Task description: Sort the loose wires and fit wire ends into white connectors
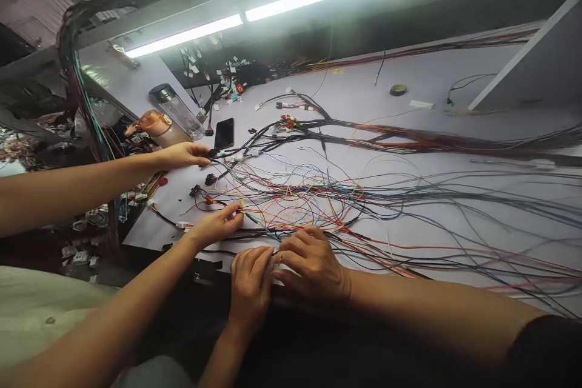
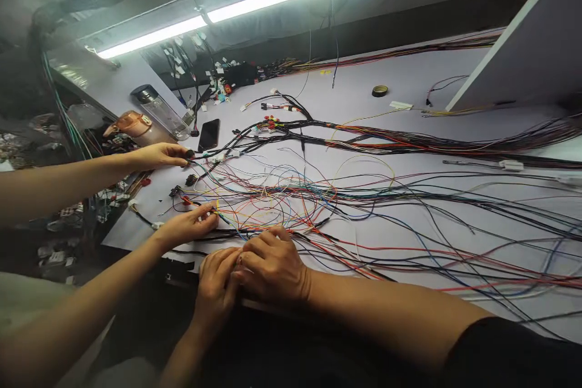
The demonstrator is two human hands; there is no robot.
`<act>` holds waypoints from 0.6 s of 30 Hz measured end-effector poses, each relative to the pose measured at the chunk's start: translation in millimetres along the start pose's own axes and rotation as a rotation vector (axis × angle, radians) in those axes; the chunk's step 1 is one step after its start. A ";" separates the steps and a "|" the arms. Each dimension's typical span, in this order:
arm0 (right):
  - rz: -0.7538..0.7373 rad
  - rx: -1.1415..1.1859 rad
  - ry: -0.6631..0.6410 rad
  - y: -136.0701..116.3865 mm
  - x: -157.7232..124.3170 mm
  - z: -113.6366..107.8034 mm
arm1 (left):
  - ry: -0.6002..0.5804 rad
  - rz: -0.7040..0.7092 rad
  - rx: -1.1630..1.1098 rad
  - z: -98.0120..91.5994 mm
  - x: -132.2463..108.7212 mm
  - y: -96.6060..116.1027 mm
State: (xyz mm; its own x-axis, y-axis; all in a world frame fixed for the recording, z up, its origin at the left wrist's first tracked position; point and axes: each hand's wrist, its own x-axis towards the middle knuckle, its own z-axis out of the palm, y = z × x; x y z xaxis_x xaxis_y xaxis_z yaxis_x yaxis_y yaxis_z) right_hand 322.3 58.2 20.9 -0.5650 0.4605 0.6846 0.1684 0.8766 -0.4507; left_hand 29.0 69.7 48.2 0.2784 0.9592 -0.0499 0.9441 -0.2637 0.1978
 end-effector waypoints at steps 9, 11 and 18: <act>0.040 0.111 -0.239 -10.8 -24.2 -5.3 | -0.312 0.014 -0.117 -6.9 -3.7 7.6; 0.065 0.134 -0.253 -9.7 -22.6 -6.5 | -0.276 -0.023 -0.102 -9.2 -11.6 3.0; 0.091 0.155 -0.269 -7.1 -20.0 -5.8 | -0.040 -0.059 0.019 -3.5 -40.1 13.0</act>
State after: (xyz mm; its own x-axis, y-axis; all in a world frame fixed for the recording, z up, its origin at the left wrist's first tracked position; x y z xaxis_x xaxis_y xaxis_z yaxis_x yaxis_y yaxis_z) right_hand 337.1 43.5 13.7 -0.7502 0.4646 0.4705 0.1147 0.7922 -0.5994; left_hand 29.5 28.2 56.3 0.2285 0.9684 -0.0998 0.9622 -0.2090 0.1744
